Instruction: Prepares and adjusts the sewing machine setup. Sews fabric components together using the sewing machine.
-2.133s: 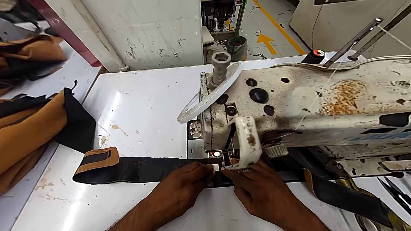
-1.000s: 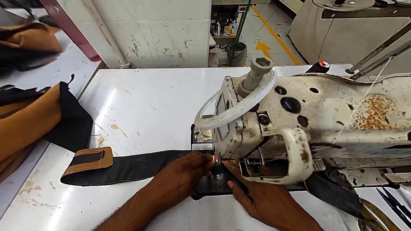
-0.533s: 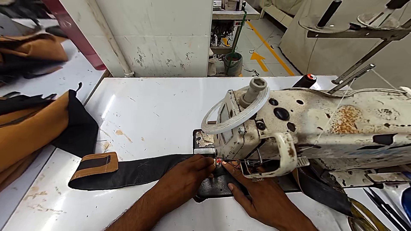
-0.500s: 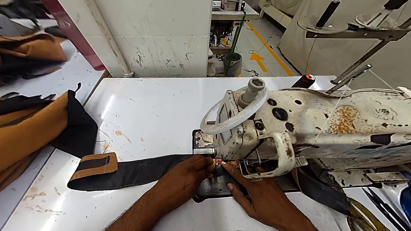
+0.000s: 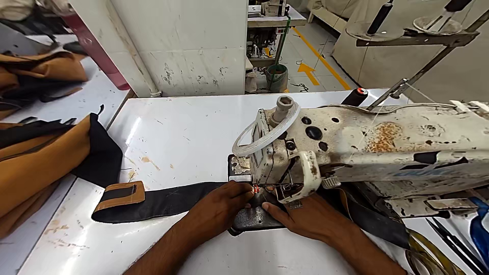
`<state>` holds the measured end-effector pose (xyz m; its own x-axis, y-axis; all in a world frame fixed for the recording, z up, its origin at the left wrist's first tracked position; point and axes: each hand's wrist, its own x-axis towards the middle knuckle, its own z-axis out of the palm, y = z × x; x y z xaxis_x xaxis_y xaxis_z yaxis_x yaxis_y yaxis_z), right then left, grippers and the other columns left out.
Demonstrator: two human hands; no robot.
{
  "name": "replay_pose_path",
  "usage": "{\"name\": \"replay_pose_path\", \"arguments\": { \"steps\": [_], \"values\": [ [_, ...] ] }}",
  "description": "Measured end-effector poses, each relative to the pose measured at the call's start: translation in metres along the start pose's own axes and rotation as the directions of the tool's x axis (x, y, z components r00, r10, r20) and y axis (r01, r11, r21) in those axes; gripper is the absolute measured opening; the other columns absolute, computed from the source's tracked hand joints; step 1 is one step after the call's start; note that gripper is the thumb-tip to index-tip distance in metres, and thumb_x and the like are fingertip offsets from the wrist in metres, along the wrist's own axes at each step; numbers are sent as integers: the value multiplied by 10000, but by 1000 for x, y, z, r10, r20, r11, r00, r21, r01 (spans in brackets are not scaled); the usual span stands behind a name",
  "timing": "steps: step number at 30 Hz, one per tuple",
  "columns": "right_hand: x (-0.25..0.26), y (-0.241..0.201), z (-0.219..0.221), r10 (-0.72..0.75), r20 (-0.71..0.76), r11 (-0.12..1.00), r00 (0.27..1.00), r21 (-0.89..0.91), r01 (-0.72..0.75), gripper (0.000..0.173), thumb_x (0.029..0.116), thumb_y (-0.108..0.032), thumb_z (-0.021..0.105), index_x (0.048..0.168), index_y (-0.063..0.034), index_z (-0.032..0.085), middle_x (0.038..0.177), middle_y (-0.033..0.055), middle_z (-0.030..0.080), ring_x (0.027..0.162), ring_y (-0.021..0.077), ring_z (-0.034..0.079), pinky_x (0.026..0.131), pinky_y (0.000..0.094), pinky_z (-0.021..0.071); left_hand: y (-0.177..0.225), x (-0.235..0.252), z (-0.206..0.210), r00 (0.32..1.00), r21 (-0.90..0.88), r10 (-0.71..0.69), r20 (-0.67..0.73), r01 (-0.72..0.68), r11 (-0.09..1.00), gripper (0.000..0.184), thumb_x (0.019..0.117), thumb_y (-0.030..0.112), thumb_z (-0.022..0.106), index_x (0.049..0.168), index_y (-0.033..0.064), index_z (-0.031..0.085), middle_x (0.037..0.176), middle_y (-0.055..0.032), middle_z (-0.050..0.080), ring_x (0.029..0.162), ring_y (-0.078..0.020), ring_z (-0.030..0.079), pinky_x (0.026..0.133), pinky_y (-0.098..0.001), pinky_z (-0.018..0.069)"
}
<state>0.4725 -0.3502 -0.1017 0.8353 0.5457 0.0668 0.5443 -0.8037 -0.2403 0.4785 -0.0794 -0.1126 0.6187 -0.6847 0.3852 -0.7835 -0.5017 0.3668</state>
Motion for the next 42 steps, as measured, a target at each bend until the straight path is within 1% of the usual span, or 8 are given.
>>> {"name": "replay_pose_path", "arguments": {
  "steps": [10, 27, 32, 35, 37, 38, 40, 42],
  "values": [
    [-2, 0, 16, 13, -125, 991, 992, -131, -30, 684, 1021, -668, 290, 1100, -190, 772, 986, 24, 754, 1025, 214, 705, 877, 452, 558, 1, 2, -1, 999, -8, 3, 36, -2, 1000, 284, 1074, 218, 506, 1178, 111, 747, 1223, 1, 701, 1171, -111, 630, 1033, -246, 496],
    [1, 11, 15, -19, -101, 992, 995, -127, 6, 665, 1019, -666, 289, 1181, -217, 752, 1068, 18, 747, 1109, 202, 678, 947, 454, 530, 1, 7, -2, 998, 16, -2, 64, 1, 1000, 294, 1074, 208, 492, 1209, 95, 728, 1237, -11, 692, 1176, -136, 624, 1034, -258, 490],
    [5, 16, 12, 35, -217, 996, 976, -69, -51, 552, 1045, -544, 372, 1068, -133, 740, 1083, 84, 733, 1127, 259, 676, 958, 511, 532, 0, 7, -2, 998, 0, -1, 59, 1, 1000, 296, 1072, 216, 497, 1196, 90, 735, 1226, -18, 701, 1160, -141, 635, 1027, -264, 495],
    [-1, 11, 4, 68, -330, 990, 942, -94, -104, 364, 1004, -325, 485, 1014, -68, 742, 991, 138, 735, 1015, 322, 713, 857, 528, 570, 0, 7, -2, 998, -9, 1, 57, 0, 1000, 300, 1074, 223, 493, 1188, 86, 736, 1213, -23, 708, 1151, -143, 639, 1024, -265, 493],
    [-15, 1, -11, 36, -423, 983, 906, -146, -108, 328, 982, -297, 491, 1033, -88, 739, 978, 98, 730, 971, 279, 716, 808, 460, 590, -1, 7, -2, 998, -8, 0, 56, 1, 1000, 304, 1077, 232, 489, 1186, 92, 736, 1205, -19, 709, 1136, -143, 642, 1013, -265, 498],
    [-27, -3, -20, 19, -473, 986, 881, -135, -94, 333, 1001, -303, 488, 1078, -95, 737, 1026, 87, 733, 1000, 261, 712, 818, 446, 587, -1, 7, -2, 999, -9, 2, 53, -1, 1000, 305, 1076, 234, 490, 1186, 94, 737, 1204, -18, 709, 1131, -143, 642, 1009, -264, 499],
    [-63, -2, -44, 32, -560, 995, 828, -59, -79, 330, 1043, -285, 513, 1203, -90, 727, 1199, 97, 734, 1151, 245, 694, 962, 453, 582, -1, 7, -1, 998, -13, -3, 57, 3, 1000, 312, 1082, 239, 484, 1205, 99, 734, 1228, -16, 702, 1151, -142, 636, 1023, -268, 497],
    [-103, 16, -71, 112, -633, 988, 766, -15, -156, 312, 1048, -244, 518, 1160, -13, 696, 1176, 185, 721, 1135, 287, 690, 959, 468, 564, -1, 6, -1, 998, -12, -9, 60, 9, 1000, 314, 1081, 232, 483, 1218, 98, 732, 1246, -19, 698, 1167, -147, 631, 1030, -274, 494]
  ]
}}
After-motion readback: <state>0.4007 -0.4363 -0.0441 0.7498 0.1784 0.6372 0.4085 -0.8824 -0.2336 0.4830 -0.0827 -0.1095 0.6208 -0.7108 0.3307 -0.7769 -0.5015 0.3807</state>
